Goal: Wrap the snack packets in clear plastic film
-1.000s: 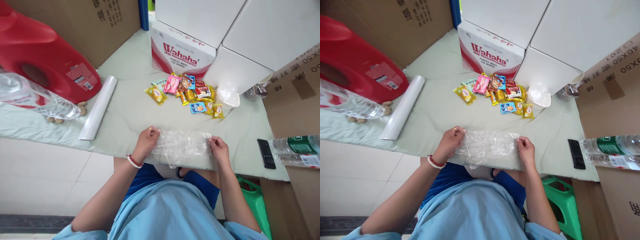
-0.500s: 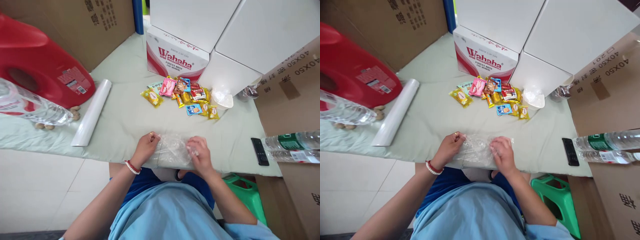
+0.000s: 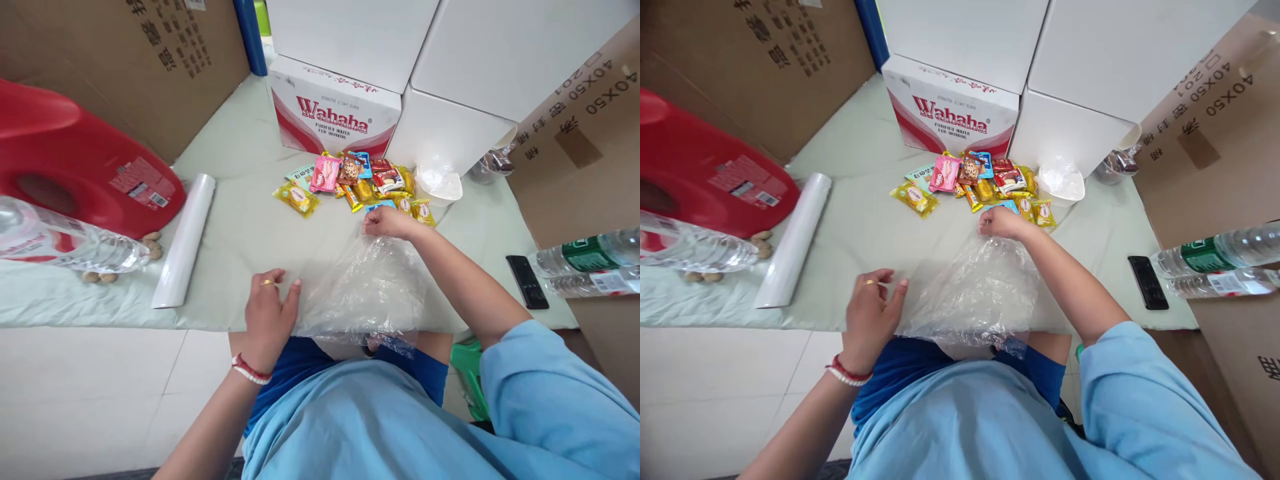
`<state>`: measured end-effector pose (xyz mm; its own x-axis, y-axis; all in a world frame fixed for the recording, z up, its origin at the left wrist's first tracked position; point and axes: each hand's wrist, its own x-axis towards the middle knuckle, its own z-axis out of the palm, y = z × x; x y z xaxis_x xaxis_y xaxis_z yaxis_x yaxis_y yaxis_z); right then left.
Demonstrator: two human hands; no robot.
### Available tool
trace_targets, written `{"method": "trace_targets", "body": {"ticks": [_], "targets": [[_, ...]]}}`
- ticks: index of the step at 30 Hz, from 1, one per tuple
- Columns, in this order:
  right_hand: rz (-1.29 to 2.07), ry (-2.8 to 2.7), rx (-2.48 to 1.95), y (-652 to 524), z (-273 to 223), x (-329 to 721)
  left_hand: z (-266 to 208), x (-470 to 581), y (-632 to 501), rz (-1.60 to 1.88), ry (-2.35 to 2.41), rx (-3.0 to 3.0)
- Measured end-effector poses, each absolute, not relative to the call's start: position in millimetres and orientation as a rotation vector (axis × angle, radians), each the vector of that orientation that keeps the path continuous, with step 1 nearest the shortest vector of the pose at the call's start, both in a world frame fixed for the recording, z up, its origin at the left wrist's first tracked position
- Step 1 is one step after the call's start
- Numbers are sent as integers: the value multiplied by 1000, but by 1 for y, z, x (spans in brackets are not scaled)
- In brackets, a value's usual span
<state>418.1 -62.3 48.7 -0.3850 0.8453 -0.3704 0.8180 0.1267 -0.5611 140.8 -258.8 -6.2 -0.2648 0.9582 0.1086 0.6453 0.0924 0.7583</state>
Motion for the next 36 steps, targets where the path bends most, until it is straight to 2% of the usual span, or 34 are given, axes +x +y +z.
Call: {"method": "trace_targets", "body": {"ticks": [2,5,8,11,13,16,21,25,28,31,33,36], "targets": [[1095,-2466,-1617,-52,43,402,4,150,-262,1127,1937,1861],[1033,-2583,-1508,-35,44,387,4,176,-257,978,1528,2315],[624,-2557,-1610,-35,56,390,-17,200,-245,697,1455,2508],[139,-2322,-1623,-75,62,404,-39,213,-240,557,1532,2546],[36,-2236,-1531,-122,51,411,-46,218,-242,559,1542,2549],[88,-2305,-1462,-192,9,419,-46,222,-244,570,1583,2516],[140,-2375,-1724,-241,-55,444,-47,203,-227,442,1816,2354],[207,-2380,-1801,-240,-57,476,-43,169,-218,396,1958,2220],[253,-2420,-1769,-238,-50,488,-28,166,-223,584,2015,2227],[261,-2454,-1749,-235,-46,484,-14,186,-221,730,1733,2450],[272,-2483,-1729,-233,-45,480,-13,198,-210,657,1556,2545],[281,-2519,-1713,-233,-46,490,-26,193,-183,427,1596,2489]]}}
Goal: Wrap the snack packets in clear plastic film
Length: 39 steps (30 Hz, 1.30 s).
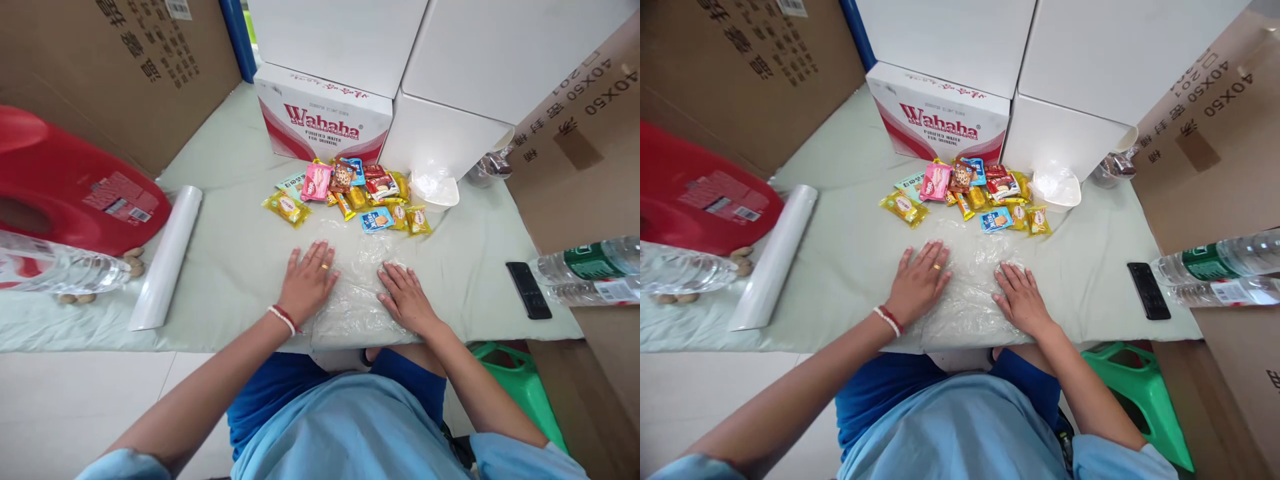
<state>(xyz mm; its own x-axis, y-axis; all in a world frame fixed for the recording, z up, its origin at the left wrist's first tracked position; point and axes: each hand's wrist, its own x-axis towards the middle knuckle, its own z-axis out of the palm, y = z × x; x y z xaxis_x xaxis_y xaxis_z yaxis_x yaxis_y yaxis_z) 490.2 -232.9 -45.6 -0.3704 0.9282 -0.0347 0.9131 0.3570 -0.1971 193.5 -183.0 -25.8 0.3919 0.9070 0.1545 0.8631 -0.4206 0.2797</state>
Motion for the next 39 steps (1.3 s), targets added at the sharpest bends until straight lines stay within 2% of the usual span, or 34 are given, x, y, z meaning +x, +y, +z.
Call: {"method": "trace_targets", "body": {"ticks": [3,8,14,19,26,30,39], "targets": [[220,-2440,-1838,-233,-47,521,-41,168,-162,273,1605,2459],[100,-2154,-1989,-194,-21,535,-46,150,-161,252,1605,2486],[122,-2591,-1539,-47,26,407,-43,160,-163,192,1651,2476],[6,-2907,-1314,54,30,317,-42,158,-162,190,1655,2476],[-96,-2818,-1396,40,45,352,-47,159,-164,271,1639,2463],[-23,-2809,-1481,25,54,380,-48,159,-165,298,1629,2459],[142,-2852,-1266,64,23,301,-47,157,-163,274,1638,2490]]}}
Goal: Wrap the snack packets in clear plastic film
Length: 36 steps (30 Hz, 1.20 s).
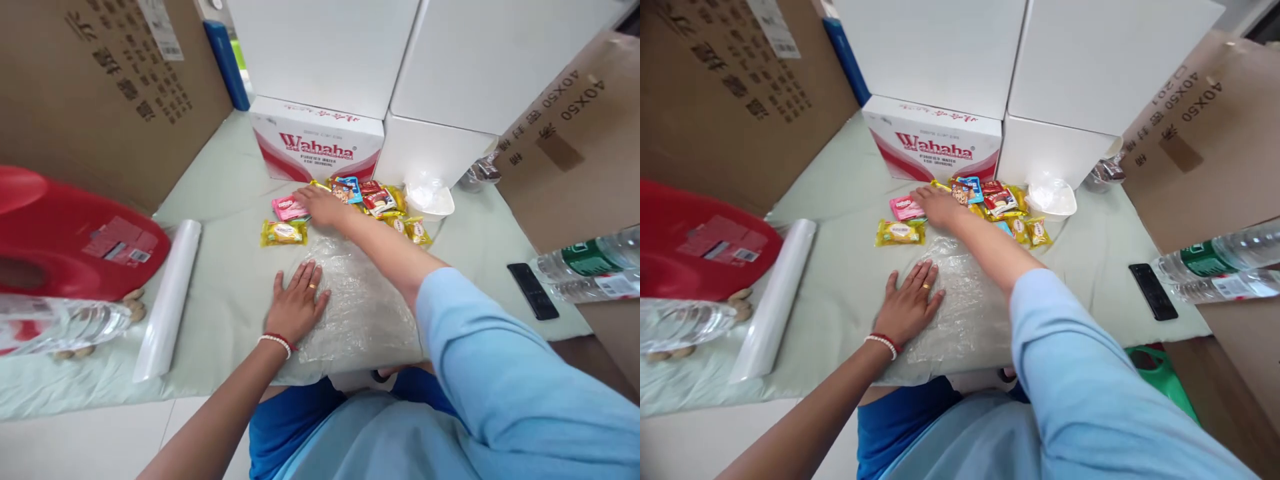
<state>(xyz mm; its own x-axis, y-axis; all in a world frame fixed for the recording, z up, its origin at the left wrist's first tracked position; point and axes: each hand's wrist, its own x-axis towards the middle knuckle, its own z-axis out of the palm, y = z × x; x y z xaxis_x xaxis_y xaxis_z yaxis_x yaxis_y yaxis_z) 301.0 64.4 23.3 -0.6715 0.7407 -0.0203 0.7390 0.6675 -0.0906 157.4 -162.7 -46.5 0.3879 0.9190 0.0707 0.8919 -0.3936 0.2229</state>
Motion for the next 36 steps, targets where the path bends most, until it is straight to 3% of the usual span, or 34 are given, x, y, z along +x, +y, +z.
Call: {"method": "trace_targets", "body": {"ticks": [6,10,14,18,20,24,28,36], "targets": [[142,-2770,-1336,64,20,306,-46,159,-161,272,1626,2482],[317,-2422,-1414,28,41,358,-45,161,-163,318,1628,2438],[876,-2086,-1467,-35,47,421,-48,160,-164,355,1617,2408],[1347,-1991,-1518,-100,20,456,-53,158,-162,376,1608,2406],[1186,-2102,-1548,-123,6,458,-53,158,-162,370,1617,2406],[520,-2361,-1505,-151,-9,444,-51,159,-162,328,1637,2410],[444,-2555,-1387,-166,-18,430,-50,160,-163,310,1643,2429],[419,-2409,-1480,-167,-20,465,-52,160,-161,308,1647,2442]]}}
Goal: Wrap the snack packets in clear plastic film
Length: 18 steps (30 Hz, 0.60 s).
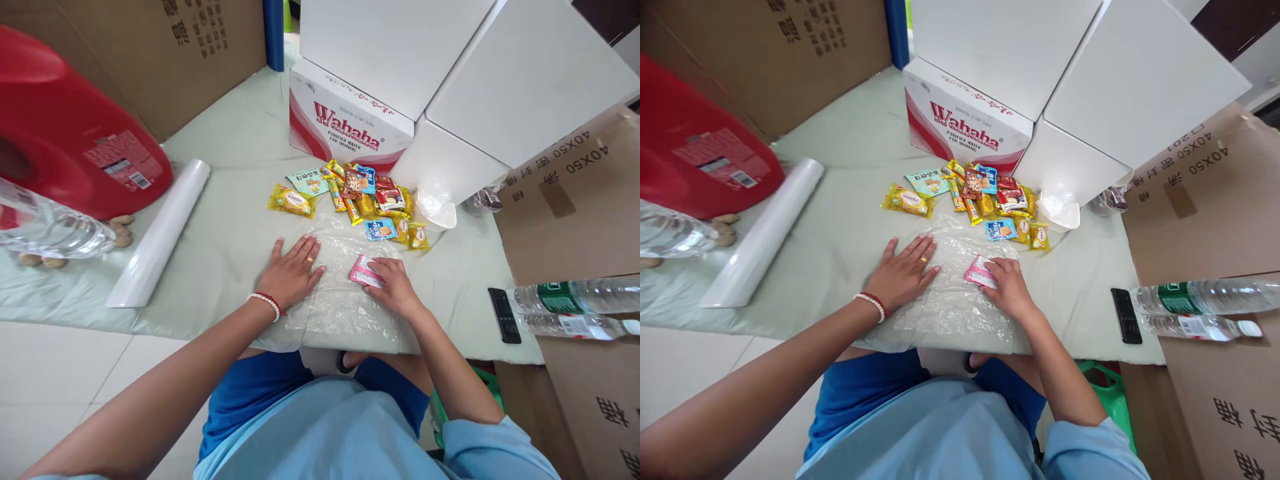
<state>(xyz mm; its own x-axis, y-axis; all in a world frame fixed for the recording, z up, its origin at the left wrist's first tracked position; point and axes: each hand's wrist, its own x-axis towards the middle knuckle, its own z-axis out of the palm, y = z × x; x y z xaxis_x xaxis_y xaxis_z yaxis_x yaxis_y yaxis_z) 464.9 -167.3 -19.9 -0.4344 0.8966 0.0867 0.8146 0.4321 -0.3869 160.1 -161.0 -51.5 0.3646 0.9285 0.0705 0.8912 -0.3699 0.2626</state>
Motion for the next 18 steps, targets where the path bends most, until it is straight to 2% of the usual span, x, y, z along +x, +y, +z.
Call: {"method": "trace_targets", "body": {"ticks": [11,18], "targets": [[522,-2610,-1278,-145,-20,425,-52,160,-161,296,1655,2445],[108,-2641,-1639,-60,3,493,-48,161,-160,258,1659,2431]]}}
